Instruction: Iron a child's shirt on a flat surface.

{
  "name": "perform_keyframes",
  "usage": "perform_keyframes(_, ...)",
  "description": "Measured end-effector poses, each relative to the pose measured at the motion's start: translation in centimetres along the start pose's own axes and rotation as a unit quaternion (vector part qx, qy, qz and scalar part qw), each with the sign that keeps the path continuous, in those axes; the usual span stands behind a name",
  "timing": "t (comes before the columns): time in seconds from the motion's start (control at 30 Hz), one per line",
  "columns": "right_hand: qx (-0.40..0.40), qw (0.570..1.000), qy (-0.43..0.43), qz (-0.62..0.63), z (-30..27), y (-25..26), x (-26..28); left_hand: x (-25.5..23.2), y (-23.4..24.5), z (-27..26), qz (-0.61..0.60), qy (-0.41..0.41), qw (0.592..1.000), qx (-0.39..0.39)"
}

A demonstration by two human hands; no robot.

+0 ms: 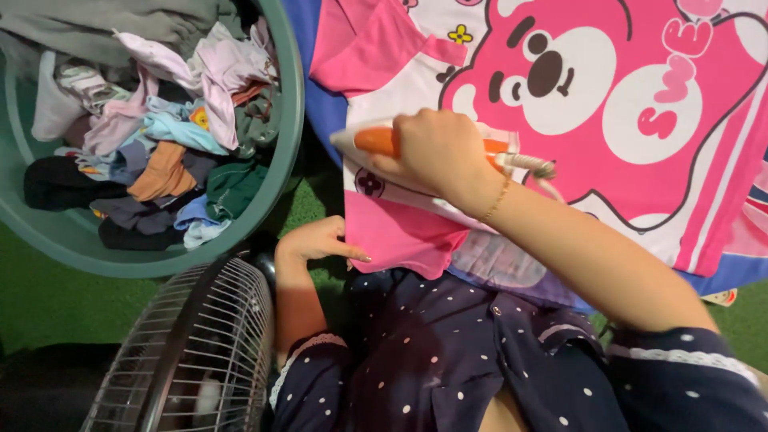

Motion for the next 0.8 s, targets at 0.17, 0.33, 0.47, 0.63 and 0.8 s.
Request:
perform_keyframes(0.17, 0.023, 0.997, 0.078, -0.011, -3.0, -0.3, 0.8, 0.8, 0.2, 0.5, -0.003, 0.009, 1.0, 0.005)
perform_keyframes(0.33, -0.052, 0.996, 0.051, -0.046, -0.7, 0.6, 0.2, 0.9, 0.0, 0.4, 0.007, 0.016, 1.0, 0.0)
perform_keyframes(0.47, -0.058, 0.998, -0.02, -0.025, 0.6, 1.4, -1.4, 0.5, 0.0, 0.3, 0.013, 0.017, 1.0, 0.003)
perform_keyframes(0.63, 0.03, 0.999, 0.016, 0.016, -2.6, 1.3, -0.4, 0.5, -0.2, 0.5, -0.02, -0.002, 1.0, 0.002)
perform_keyframes(0.8, -0.037, 0.999, 0.013, -0.013, -2.2, 0.5, -1.1, 0.8, -0.4, 0.8, -0.039, 0.009, 0.999, 0.004)
Point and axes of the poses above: each hand's wrist, its own z-axis towards the middle knuckle, its own y-axis out of the back of the hand, x = y × z, the point moved 2 cm from there along z, towards the middle knuckle, and after that the axes turned 12 degrees about z, right-handed, at the moved point
